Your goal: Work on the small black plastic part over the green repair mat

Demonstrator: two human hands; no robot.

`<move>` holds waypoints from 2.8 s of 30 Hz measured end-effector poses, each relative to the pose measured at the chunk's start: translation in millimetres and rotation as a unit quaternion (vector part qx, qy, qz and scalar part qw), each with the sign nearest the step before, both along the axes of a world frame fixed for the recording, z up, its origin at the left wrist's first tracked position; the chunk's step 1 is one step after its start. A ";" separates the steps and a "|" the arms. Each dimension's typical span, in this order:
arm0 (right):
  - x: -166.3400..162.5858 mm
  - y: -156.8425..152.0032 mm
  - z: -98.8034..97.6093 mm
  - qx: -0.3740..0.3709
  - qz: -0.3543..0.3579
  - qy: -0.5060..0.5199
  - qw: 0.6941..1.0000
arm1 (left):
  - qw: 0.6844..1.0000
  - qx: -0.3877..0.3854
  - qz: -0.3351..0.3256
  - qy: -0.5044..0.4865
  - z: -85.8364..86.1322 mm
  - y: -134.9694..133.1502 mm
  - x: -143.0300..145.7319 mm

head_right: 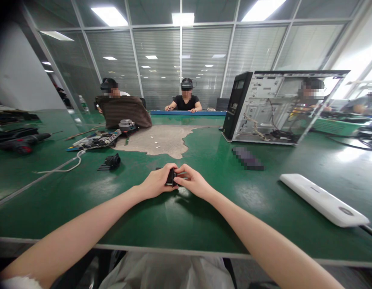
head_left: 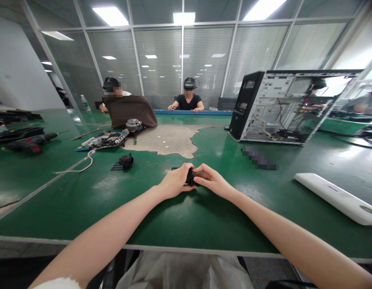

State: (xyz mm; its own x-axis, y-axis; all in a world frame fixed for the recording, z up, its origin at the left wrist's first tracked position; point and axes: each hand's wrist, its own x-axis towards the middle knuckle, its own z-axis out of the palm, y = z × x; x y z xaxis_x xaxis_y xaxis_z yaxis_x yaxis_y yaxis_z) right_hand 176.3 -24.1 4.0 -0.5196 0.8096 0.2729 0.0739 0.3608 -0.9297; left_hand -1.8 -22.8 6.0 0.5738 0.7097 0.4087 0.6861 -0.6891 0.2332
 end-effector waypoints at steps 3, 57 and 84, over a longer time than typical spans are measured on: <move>-0.9 1.3 -0.4 0.010 -0.009 0.002 1.000 | 1.000 -0.003 0.001 0.003 0.2 0.0 0.2; -1.1 0.7 -2.1 -0.022 0.012 0.027 0.999 | 1.000 -0.006 0.004 0.005 -0.2 0.3 -0.1; -5.7 3.2 -0.6 -0.007 -0.036 0.004 0.999 | 1.000 -0.016 0.004 -0.010 -0.6 0.7 0.3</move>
